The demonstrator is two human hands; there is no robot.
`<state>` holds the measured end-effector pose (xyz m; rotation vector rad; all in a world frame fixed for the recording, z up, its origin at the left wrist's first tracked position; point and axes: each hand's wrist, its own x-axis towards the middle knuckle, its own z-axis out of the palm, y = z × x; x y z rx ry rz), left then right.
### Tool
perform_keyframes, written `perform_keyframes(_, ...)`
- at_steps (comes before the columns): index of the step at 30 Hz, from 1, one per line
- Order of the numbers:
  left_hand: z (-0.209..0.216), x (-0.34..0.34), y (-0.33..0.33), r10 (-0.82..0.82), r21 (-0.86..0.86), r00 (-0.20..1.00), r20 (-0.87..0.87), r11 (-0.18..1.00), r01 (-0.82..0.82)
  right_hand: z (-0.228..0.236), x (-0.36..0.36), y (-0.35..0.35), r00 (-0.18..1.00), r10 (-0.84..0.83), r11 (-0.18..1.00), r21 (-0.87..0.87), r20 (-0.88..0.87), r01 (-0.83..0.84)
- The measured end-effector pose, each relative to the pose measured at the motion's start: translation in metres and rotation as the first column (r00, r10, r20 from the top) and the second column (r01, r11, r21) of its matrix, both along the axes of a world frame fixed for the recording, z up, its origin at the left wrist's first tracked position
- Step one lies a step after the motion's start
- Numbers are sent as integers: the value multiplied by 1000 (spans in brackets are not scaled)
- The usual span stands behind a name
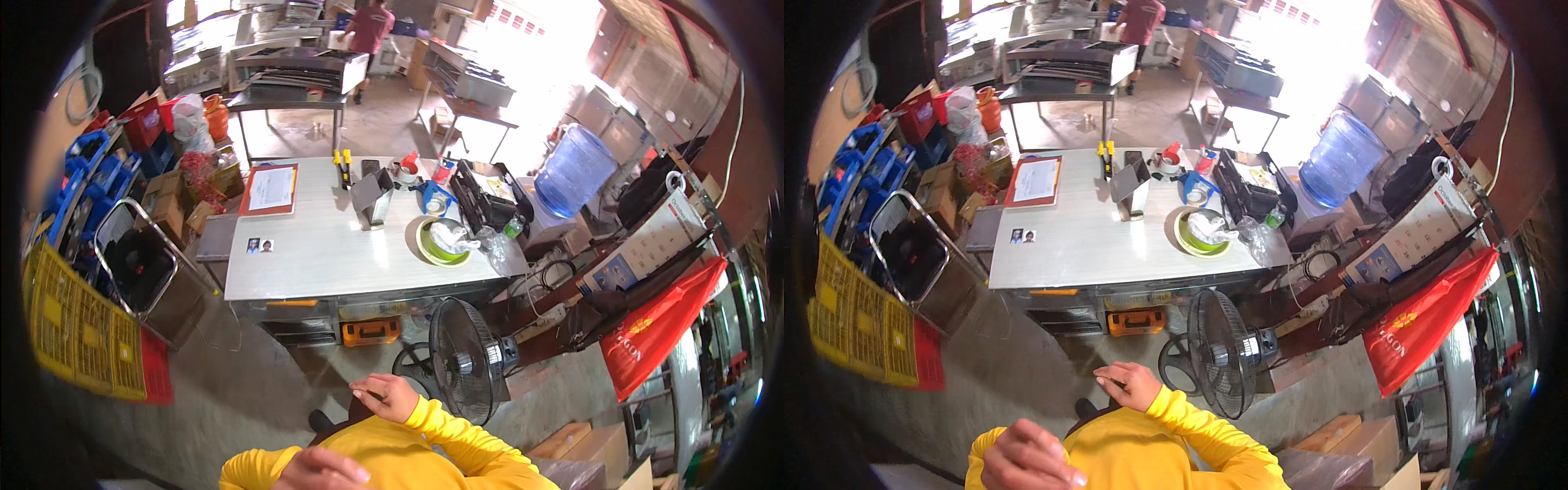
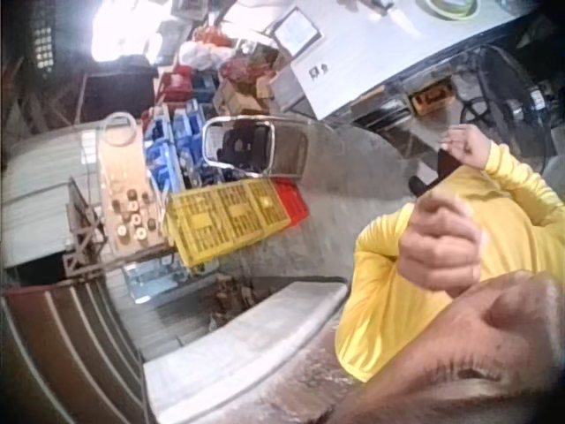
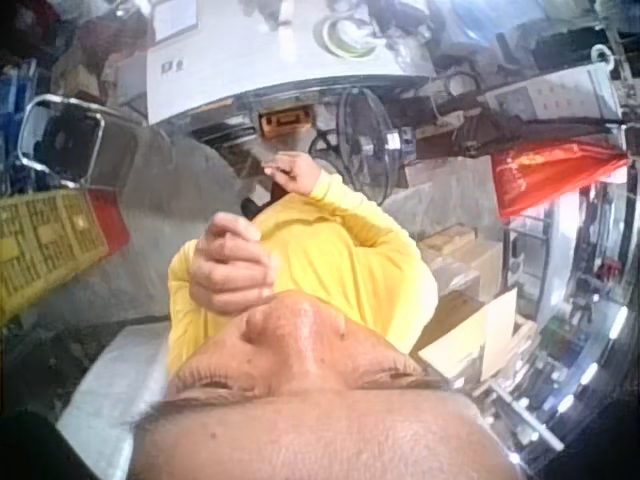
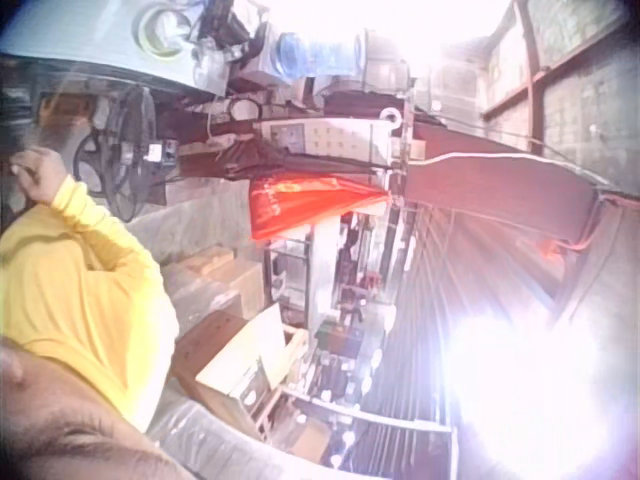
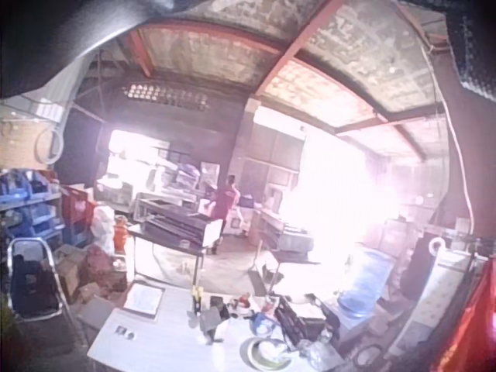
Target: The person wraps a large rectangular item with bubble wrap and secures it with packing tape. They rotate the item to cover all sides, apply tape along the edges, and write dimensions on the wrapped surface with a marker.
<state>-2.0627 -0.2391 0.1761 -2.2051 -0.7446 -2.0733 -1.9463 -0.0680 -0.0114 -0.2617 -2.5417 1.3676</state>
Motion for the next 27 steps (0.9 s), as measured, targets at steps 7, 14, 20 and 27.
perform_keyframes(7,-144,-120,140,404,-542,911,83,785,-298,48,-32,103,911,-386,867,278,-147,413)
perform_keyframes(14,-352,-242,313,555,-856,741,-378,96,-508,56,-107,386,757,-645,646,452,-106,615)
perform_keyframes(20,-396,-269,339,603,-628,509,-614,18,-778,1,-220,639,640,-762,492,553,-100,672)
perform_keyframes(27,-391,-272,344,514,-651,528,-676,-79,-755,-58,-327,771,432,-869,449,751,242,484)
